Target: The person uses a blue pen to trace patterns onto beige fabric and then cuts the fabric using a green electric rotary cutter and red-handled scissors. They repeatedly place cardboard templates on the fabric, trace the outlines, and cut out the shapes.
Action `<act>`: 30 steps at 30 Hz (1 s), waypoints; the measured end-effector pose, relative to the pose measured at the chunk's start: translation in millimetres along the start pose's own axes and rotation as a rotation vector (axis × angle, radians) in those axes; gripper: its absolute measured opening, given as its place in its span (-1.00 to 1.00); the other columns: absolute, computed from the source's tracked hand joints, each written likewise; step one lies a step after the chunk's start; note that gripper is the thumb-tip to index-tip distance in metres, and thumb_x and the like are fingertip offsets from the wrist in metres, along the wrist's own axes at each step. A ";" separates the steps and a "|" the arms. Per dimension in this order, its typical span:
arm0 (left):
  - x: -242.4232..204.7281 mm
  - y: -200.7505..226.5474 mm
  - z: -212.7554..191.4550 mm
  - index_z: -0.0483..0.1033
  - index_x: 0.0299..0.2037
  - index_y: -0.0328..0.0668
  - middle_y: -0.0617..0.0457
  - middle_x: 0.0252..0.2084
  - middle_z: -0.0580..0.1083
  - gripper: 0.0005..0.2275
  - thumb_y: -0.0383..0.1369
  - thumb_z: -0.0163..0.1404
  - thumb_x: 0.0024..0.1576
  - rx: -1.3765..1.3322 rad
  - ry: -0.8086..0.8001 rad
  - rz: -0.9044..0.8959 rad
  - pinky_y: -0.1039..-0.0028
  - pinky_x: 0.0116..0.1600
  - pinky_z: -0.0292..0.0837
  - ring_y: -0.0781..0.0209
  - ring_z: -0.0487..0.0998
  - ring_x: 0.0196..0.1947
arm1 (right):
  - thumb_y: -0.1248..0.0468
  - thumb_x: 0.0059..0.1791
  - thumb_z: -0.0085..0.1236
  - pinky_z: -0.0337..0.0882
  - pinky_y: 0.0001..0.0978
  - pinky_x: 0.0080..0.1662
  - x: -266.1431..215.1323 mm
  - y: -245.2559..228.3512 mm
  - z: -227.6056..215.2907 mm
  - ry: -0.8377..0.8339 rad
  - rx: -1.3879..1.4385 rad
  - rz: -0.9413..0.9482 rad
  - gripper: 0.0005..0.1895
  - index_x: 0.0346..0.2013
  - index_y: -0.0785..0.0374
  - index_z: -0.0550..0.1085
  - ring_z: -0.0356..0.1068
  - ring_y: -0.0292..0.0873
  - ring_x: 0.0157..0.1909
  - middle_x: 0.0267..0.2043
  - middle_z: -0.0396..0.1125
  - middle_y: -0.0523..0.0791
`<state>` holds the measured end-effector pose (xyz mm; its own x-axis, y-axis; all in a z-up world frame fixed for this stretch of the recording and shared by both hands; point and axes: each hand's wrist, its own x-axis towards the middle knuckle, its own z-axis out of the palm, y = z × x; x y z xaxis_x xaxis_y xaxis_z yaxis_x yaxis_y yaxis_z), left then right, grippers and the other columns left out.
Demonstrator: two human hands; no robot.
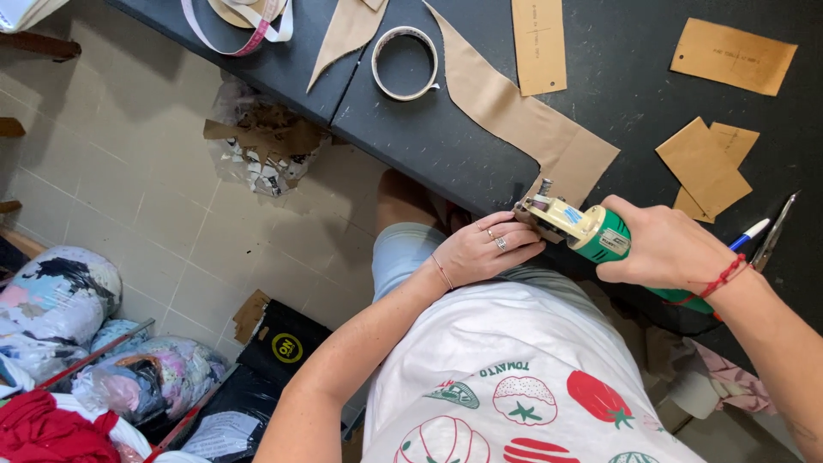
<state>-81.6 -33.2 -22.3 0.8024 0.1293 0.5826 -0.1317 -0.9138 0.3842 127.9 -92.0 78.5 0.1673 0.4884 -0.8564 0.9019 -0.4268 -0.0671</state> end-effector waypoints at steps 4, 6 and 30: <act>-0.7 -5.2 -6.7 0.39 -0.21 -0.23 0.02 -0.18 0.38 -0.85 -0.50 -0.25 0.13 -0.098 -0.047 0.006 0.43 0.07 0.26 0.25 0.41 -0.17 | 0.05 -0.46 0.11 0.30 -0.24 -0.35 -2.3 -11.6 -7.6 -0.003 0.017 0.012 -0.43 -0.21 0.00 0.22 0.34 0.05 -0.37 -0.41 0.37 -0.03; 3.1 -6.4 -19.8 0.40 -0.29 -0.16 0.09 -0.23 0.38 -0.88 -0.50 -0.22 0.11 -0.047 0.026 -0.060 0.47 -0.07 0.26 0.29 0.41 -0.29 | 0.04 -0.49 0.11 0.29 -0.25 -0.36 -6.3 -7.2 3.8 0.018 0.037 0.017 -0.45 -0.25 -0.01 0.22 0.33 0.06 -0.41 -0.48 0.35 -0.01; 14.0 -61.8 -1.1 0.32 -0.49 0.11 0.21 -0.47 0.22 -0.92 -0.23 -0.07 -0.03 -0.064 0.031 -0.294 0.49 -0.31 0.13 0.23 0.28 -0.48 | -0.09 -0.43 0.20 0.19 -0.06 -0.05 -46.5 -126.4 63.1 0.218 1.206 0.674 -0.34 -0.20 0.17 0.25 0.20 0.13 -0.02 -0.22 0.25 0.13</act>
<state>-62.9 25.4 -37.1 0.7935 0.3977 0.4607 0.0666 -0.8091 0.5839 -19.0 -108.8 94.5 0.5847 -0.0106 -0.8112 -0.2513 -0.9531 -0.1688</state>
